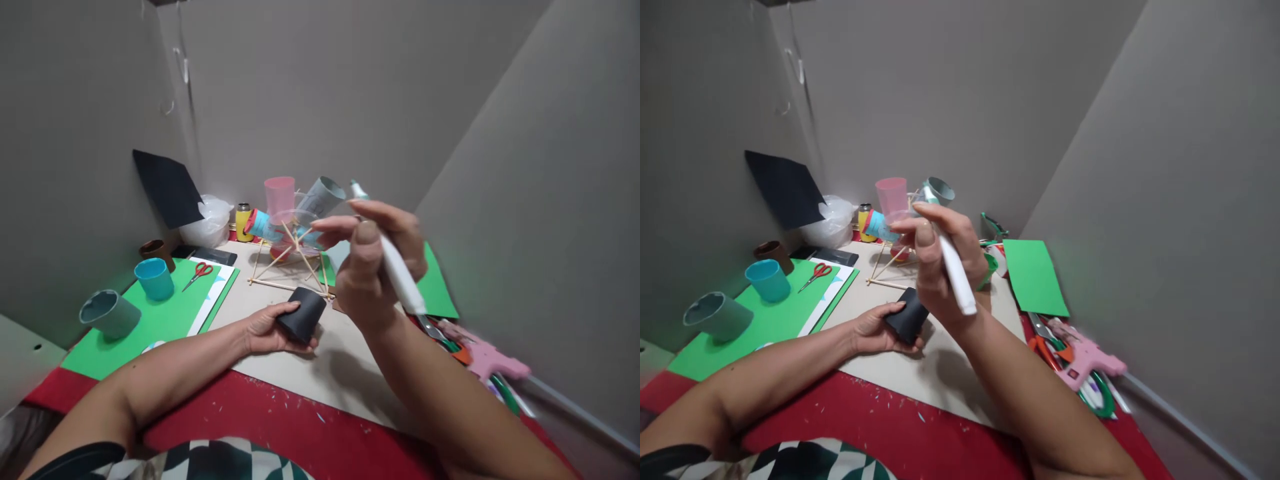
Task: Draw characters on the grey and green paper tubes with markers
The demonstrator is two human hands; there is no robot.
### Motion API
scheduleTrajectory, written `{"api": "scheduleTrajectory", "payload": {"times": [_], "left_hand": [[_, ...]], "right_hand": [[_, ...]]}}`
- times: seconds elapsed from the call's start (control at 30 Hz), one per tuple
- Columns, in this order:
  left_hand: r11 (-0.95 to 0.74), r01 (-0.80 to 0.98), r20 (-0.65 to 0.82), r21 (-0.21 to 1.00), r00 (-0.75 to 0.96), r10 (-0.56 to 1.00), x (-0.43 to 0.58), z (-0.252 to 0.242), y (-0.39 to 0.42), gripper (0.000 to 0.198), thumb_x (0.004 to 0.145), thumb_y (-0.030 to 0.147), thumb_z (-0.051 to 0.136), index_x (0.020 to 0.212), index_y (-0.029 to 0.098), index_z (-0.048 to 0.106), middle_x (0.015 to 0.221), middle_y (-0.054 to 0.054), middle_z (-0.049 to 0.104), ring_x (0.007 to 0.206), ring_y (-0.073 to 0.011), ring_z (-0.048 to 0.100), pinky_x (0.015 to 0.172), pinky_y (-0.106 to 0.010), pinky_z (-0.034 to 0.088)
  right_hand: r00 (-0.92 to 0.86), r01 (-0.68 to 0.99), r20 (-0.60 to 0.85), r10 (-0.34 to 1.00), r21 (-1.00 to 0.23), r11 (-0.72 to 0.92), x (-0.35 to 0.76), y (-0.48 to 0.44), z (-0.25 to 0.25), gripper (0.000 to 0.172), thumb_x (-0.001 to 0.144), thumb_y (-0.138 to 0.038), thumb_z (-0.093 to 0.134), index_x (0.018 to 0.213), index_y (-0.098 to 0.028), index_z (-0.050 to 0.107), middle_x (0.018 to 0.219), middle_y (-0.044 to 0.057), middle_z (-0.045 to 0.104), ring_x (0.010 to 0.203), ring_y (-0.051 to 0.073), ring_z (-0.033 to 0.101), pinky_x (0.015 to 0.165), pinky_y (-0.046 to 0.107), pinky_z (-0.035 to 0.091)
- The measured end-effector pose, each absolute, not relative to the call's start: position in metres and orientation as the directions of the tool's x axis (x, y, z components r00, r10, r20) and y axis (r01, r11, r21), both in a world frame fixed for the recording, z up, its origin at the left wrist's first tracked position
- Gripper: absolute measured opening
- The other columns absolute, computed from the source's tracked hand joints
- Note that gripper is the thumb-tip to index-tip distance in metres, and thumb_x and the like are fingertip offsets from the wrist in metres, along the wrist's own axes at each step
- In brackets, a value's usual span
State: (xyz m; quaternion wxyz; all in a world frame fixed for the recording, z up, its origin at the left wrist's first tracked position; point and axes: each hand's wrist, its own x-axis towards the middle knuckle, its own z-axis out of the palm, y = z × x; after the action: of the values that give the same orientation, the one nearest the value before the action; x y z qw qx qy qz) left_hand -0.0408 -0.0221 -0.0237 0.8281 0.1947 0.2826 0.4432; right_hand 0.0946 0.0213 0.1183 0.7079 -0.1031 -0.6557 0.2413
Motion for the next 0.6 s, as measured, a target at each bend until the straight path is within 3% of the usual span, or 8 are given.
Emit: {"api": "scheduleTrajectory", "payload": {"times": [0.13,0.23,0.43,0.6], "left_hand": [[0.563,-0.624,-0.278,0.542,0.499,0.821,-0.042,-0.03,-0.02,0.062,0.076,0.046,0.08,0.12,0.007,0.06,0.103,-0.015,0.073,0.093,-0.0273,0.07,0.095,-0.046,0.047],[0.557,-0.617,-0.256,0.556,0.511,0.821,-0.043,-0.034,-0.02,0.061,0.076,0.047,0.079,0.12,0.01,0.06,0.106,-0.014,0.073,0.095,-0.0261,0.069,0.094,-0.044,0.047],[0.538,-0.608,-0.249,0.584,0.496,0.832,-0.043,-0.033,-0.02,0.07,0.071,0.051,0.083,0.119,0.006,0.06,0.102,-0.015,0.072,0.092,-0.0263,0.07,0.091,-0.043,0.05],[0.524,-0.597,-0.261,0.607,0.473,0.842,-0.044,-0.031,-0.019,0.068,0.07,0.047,0.085,0.117,0.006,0.058,0.1,-0.013,0.072,0.093,-0.0257,0.071,0.095,-0.044,0.05]], "right_hand": [[-0.014,-0.254,0.944,0.329,-0.322,0.912,0.084,0.023,0.121,0.02,0.103,-0.043,0.048,0.113,-0.03,0.06,0.086,-0.001,0.074,0.064,0.014,0.07,0.061,0.032,0.058],[0.02,-0.297,0.944,0.329,-0.309,0.904,0.074,0.026,0.112,0.017,0.102,-0.038,0.052,0.111,-0.028,0.063,0.084,-0.002,0.075,0.06,0.012,0.069,0.057,0.028,0.057],[-0.024,-0.189,0.902,0.431,-0.427,0.884,0.086,0.029,0.097,0.02,0.099,-0.038,0.057,0.111,-0.025,0.065,0.083,-0.001,0.076,0.065,0.013,0.071,0.063,0.029,0.058],[0.04,-0.141,0.74,0.672,-0.662,0.736,0.137,0.027,0.087,0.027,0.096,-0.045,0.061,0.111,-0.023,0.065,0.081,0.0,0.077,0.061,0.011,0.066,0.059,0.025,0.055]]}}
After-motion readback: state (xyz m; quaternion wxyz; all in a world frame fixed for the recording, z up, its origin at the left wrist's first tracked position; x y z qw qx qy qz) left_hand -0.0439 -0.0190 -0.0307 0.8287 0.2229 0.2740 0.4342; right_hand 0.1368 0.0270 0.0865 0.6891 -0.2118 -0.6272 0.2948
